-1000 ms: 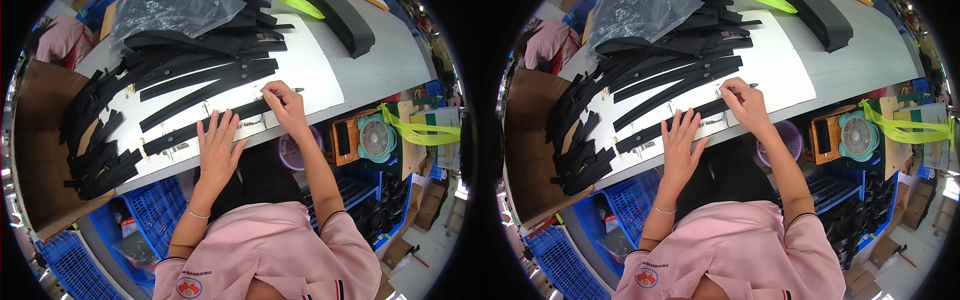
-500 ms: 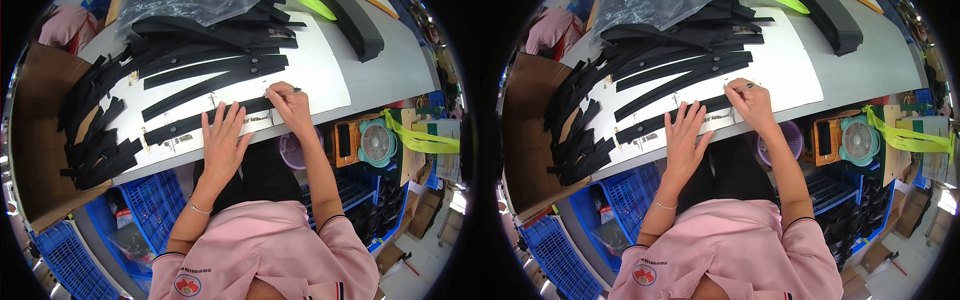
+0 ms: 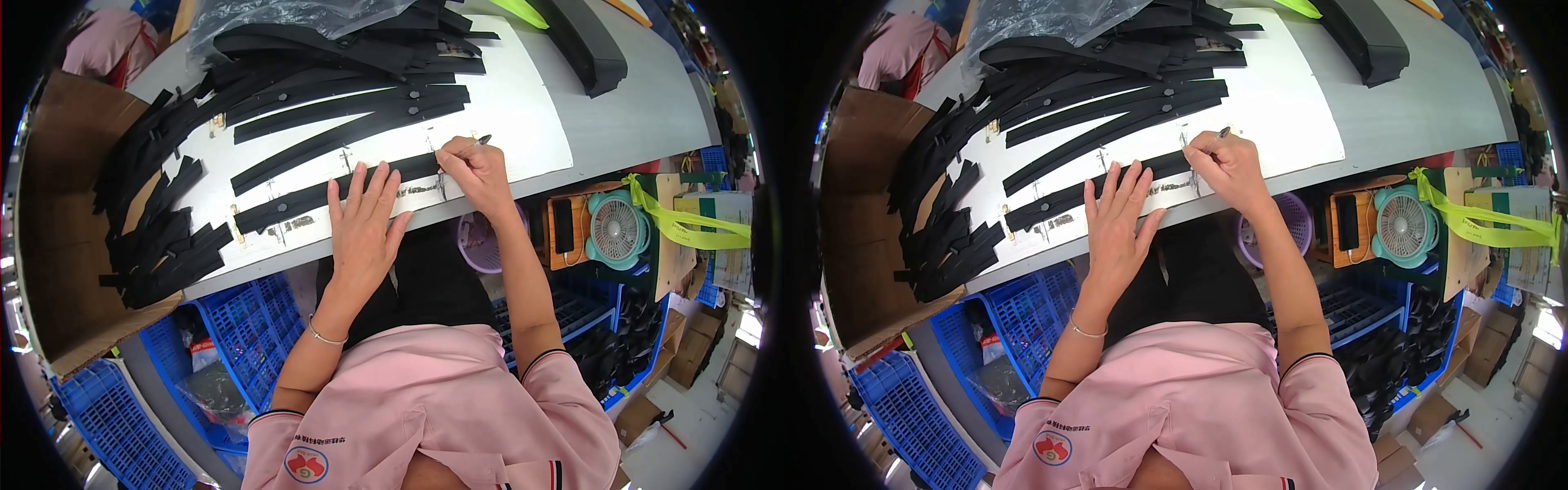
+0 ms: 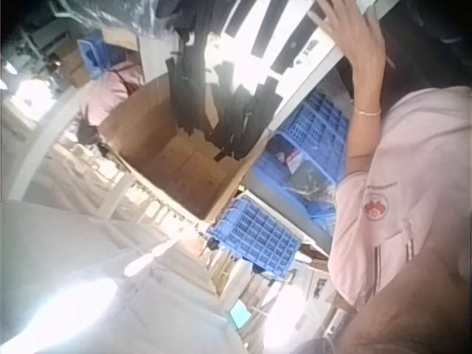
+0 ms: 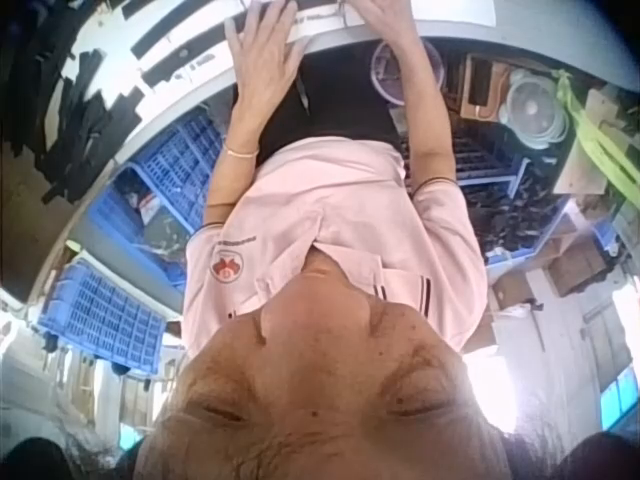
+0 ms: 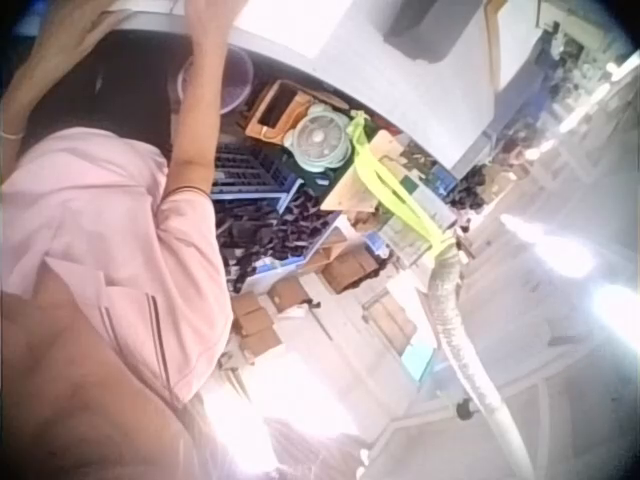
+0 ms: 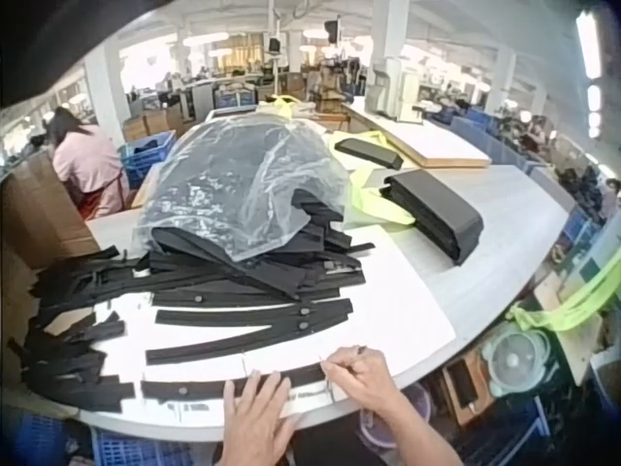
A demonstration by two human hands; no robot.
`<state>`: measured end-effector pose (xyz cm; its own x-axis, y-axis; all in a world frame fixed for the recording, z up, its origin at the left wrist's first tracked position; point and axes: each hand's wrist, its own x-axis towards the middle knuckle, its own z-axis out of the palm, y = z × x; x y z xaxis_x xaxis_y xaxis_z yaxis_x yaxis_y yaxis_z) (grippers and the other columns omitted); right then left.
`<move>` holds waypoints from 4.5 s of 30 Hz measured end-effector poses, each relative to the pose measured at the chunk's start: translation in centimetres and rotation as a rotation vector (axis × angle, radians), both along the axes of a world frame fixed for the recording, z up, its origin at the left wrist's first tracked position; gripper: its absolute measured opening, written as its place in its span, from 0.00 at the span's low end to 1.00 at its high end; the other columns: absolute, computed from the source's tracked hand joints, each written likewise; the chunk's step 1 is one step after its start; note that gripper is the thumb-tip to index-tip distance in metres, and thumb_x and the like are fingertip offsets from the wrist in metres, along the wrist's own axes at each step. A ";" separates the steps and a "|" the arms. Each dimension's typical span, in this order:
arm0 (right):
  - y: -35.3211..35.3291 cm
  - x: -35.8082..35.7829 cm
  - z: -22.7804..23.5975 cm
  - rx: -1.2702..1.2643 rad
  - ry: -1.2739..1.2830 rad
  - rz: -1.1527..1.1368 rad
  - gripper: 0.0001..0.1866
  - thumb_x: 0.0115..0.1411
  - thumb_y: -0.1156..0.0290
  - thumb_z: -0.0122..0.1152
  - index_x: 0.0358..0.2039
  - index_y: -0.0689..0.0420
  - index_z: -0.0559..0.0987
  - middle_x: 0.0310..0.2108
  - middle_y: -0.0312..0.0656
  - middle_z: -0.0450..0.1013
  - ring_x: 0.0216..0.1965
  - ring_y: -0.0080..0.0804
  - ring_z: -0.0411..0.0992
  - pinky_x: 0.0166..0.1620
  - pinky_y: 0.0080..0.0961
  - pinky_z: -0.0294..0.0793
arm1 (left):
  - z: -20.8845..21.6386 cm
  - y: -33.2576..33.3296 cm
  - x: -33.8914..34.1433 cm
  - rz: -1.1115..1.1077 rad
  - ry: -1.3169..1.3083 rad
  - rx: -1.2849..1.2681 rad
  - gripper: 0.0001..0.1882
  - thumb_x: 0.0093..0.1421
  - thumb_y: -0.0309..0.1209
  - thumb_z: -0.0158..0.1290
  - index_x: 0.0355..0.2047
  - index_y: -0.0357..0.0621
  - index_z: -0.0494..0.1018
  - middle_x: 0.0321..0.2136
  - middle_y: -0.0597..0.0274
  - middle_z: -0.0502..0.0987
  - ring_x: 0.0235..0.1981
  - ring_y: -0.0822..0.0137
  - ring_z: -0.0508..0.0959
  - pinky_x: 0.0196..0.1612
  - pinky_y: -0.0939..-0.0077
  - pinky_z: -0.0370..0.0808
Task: Marking specific points on black zipper strips using a pen and a guidance template on a workbench.
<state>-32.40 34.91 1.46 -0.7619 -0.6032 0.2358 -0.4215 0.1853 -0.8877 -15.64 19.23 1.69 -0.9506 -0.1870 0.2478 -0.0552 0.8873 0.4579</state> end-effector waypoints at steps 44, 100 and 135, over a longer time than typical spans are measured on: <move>-9.6 6.2 -0.2 -0.025 0.043 -0.053 0.10 0.66 0.68 0.66 0.30 0.60 0.84 0.19 0.40 0.77 0.17 0.26 0.72 0.25 0.24 0.68 | -0.9 -3.2 4.3 0.161 0.081 0.033 0.34 0.63 0.42 0.64 0.66 0.42 0.71 0.68 0.57 0.70 0.73 0.51 0.61 0.74 0.38 0.42; -9.0 6.1 -0.4 -0.137 -0.181 0.044 0.07 0.66 0.75 0.64 0.31 0.63 0.84 0.20 0.31 0.77 0.21 0.09 0.65 0.26 0.14 0.62 | -0.3 -9.4 9.2 0.614 0.327 -0.084 0.27 0.53 0.30 0.71 0.55 0.50 0.80 0.70 0.53 0.65 0.75 0.44 0.55 0.74 0.36 0.42; -18.1 9.0 1.8 -0.131 0.055 0.212 0.07 0.64 0.69 0.67 0.31 0.58 0.84 0.23 0.35 0.78 0.23 0.27 0.70 0.35 0.24 0.67 | -0.8 -8.2 10.2 0.446 0.021 -0.108 0.34 0.62 0.50 0.62 0.66 0.53 0.71 0.63 0.61 0.71 0.71 0.53 0.62 0.71 0.27 0.40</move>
